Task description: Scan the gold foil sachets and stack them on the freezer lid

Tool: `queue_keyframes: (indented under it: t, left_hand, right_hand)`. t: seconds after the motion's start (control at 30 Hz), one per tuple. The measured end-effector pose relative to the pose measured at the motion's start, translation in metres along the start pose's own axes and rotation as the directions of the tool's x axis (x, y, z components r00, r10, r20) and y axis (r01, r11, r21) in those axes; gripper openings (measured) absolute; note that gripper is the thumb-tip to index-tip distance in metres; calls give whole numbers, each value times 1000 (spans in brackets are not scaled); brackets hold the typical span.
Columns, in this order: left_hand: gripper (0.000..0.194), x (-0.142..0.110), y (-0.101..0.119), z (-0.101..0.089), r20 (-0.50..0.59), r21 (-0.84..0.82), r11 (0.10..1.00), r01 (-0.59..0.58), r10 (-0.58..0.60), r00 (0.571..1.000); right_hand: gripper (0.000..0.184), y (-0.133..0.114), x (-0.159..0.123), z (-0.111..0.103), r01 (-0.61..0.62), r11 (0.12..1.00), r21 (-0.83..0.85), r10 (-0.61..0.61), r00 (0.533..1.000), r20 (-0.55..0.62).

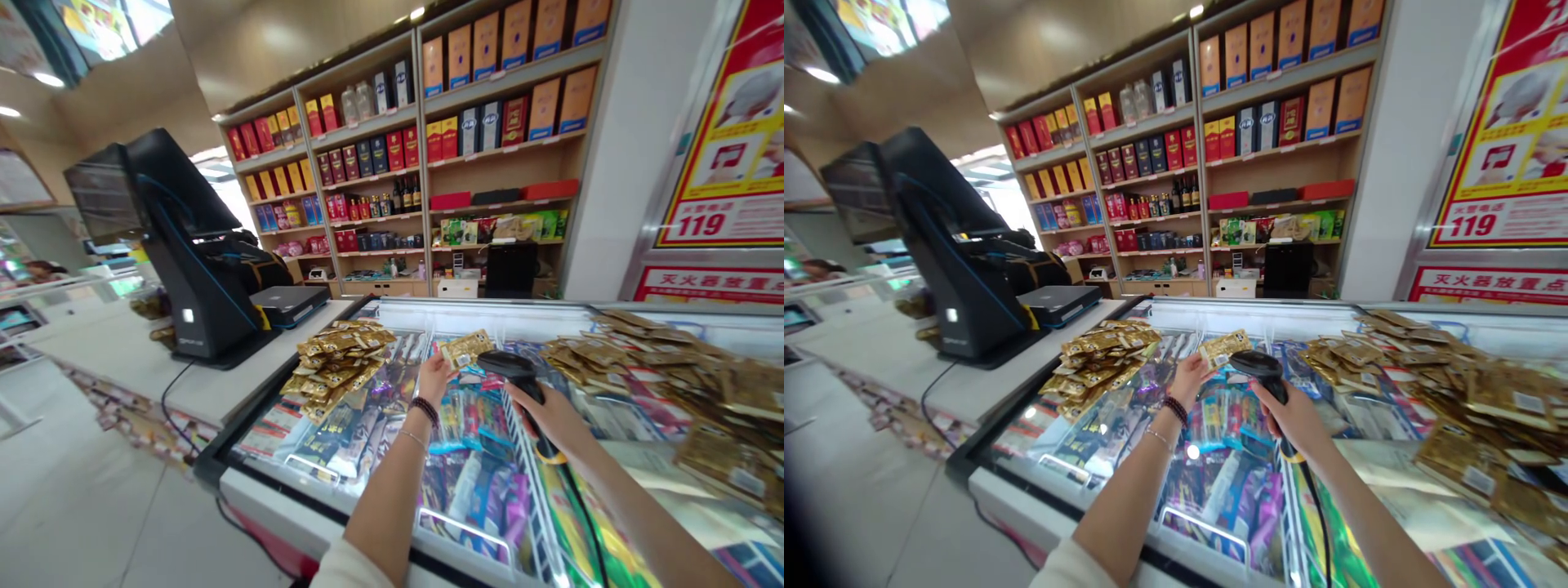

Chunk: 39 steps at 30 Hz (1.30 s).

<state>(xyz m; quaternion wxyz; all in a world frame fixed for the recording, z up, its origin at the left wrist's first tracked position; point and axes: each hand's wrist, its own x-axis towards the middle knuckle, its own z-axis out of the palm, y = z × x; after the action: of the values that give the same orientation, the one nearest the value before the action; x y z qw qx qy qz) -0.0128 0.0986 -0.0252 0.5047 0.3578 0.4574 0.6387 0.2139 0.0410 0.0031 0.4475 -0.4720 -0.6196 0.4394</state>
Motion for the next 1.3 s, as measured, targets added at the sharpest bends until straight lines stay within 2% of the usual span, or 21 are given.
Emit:
queue_keyframes:
  t: [0.27,0.57,0.83,0.93,1.1,1.2,1.3]
  left_hand:
    - [32,-3,1,0,21,-5,1000,-22,22,1000]
    - [21,-7,3,1,18,-7,1000,-14,14,1000]
    - [20,-5,3,5,-20,-44,999,-3,2,1000]
    - [17,-4,3,6,-19,-38,999,-2,1,1000]
    - [21,-5,3,6,-34,-69,998,12,-15,999]
    - [24,-6,3,2,-69,-82,996,19,-25,997]
    - [27,-6,8,-14,-91,-98,995,23,-32,995]
  right_hand:
    - [50,-1,-5,-5,34,998,-50,-33,999,23]
    - [51,-5,-6,2,-4,1000,12,5,1000,-11]
    - [48,-5,-12,5,60,988,-144,-58,998,15]
    - [47,-5,-13,6,52,987,-151,-52,999,7]
    - [49,-2,-11,8,34,988,-150,-35,999,-3]
    - [51,6,-4,8,7,994,-107,-9,1000,-13]
    - [52,17,14,11,-84,996,-36,83,996,-38]
